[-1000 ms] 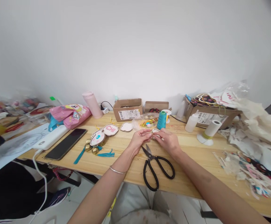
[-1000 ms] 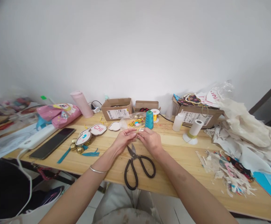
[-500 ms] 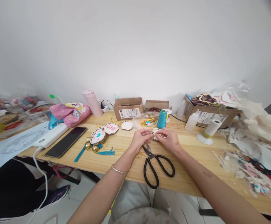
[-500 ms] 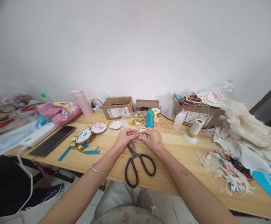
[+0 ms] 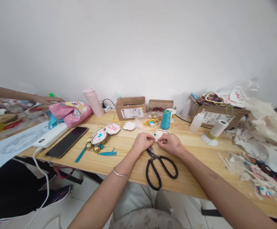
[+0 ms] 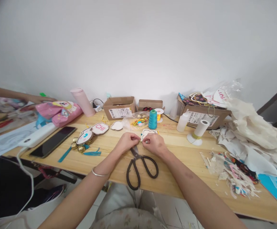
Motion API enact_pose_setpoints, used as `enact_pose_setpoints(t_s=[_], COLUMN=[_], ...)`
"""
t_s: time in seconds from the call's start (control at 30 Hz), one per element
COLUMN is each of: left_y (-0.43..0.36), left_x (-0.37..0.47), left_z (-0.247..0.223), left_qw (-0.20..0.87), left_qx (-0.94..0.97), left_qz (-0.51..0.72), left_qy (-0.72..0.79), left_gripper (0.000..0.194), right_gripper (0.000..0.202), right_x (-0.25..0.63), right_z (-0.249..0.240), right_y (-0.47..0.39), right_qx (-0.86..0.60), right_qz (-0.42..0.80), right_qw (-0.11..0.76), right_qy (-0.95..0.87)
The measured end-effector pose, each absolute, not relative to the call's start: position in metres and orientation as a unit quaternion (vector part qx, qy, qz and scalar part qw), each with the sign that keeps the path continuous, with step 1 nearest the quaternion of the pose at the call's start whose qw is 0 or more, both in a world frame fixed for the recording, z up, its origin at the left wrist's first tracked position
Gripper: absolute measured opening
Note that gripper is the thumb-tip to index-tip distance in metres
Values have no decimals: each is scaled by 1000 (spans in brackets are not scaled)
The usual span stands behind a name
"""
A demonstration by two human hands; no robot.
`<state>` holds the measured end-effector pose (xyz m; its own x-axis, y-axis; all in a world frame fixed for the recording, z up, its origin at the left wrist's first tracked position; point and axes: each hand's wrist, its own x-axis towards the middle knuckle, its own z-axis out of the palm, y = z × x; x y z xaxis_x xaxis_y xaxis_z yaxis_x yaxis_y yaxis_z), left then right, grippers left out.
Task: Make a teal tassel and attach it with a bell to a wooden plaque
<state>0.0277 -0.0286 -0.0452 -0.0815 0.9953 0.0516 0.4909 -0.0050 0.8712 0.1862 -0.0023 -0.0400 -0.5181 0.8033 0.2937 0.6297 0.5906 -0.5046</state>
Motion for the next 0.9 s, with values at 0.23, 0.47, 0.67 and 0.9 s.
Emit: enact_pose_setpoints(t_s=[0.23,0.47,0.67,0.9], left_y=[-22,-20,-24,-23], left_x=[29,32,30,29], left_z=[-53,-56,-52,-54], left_qw=[316,336,338,336], left_qx=[580,575,595,590], left_qz=[396,408,386,366], left_qy=[638,624,618,637], left_gripper=[13,15,22,16], right_gripper=[15,16,16,16], right_x=[185,186,186,188], right_z=[-34,-35,-34,-35], right_y=[-7,-7,-7,-6], right_qx=[-424,-426,-429,-435], right_qz=[162,159,157,158], right_qw=[218,191,180,170], right_qy=[-864,-870,-871,-870])
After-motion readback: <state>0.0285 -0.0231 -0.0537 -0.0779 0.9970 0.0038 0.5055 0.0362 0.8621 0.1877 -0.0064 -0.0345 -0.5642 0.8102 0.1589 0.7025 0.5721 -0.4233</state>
